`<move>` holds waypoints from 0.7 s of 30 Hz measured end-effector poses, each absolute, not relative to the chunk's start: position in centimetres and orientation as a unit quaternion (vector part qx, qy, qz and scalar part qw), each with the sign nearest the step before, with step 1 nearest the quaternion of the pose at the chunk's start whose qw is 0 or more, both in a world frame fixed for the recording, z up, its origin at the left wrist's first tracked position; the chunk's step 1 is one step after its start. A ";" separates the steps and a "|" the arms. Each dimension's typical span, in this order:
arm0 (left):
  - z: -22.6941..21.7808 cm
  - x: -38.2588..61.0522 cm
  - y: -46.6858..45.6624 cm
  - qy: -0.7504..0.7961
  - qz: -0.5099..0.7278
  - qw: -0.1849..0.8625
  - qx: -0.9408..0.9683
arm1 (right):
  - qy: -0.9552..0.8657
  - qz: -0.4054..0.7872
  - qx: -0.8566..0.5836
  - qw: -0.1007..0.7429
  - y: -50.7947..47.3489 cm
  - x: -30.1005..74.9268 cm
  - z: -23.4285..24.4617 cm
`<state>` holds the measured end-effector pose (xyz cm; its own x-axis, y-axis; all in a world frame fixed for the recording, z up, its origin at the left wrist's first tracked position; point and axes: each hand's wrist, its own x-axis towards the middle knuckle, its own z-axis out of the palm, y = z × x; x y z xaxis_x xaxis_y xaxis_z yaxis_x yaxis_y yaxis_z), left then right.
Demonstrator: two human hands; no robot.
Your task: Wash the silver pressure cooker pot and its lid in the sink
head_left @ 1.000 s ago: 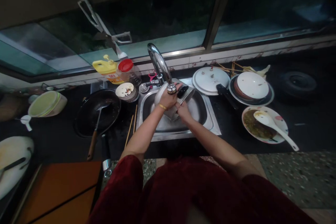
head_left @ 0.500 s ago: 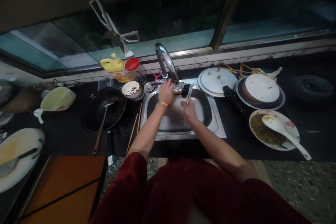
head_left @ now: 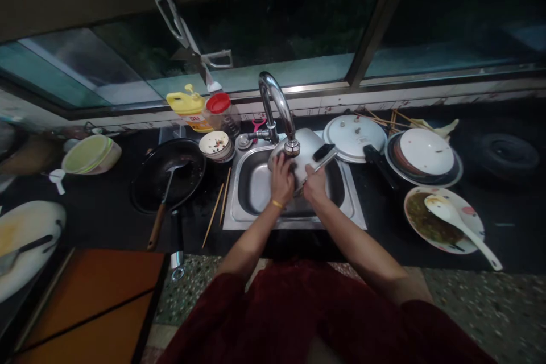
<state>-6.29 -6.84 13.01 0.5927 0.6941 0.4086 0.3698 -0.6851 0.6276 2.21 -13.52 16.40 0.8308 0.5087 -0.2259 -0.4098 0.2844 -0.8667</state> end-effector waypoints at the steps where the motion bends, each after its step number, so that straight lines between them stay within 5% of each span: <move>1: 11.8 -6.9 -8.1 0.323 0.329 0.272 0.845 | -0.023 0.288 -0.506 0.813 -13.5 2.2 16.5; 6: 9.3 -7.6 -8.2 0.475 0.306 0.422 0.709 | 0.031 0.287 -0.479 0.829 -14.1 1.3 17.1; 12: 13.8 -5.4 -6.4 0.339 0.352 0.360 0.795 | 0.056 0.434 -0.457 0.775 -14.2 1.7 18.0; 21: 18.4 -5.2 -6.5 0.273 0.341 0.330 0.837 | 0.054 0.451 -0.413 0.789 -15.0 2.7 21.4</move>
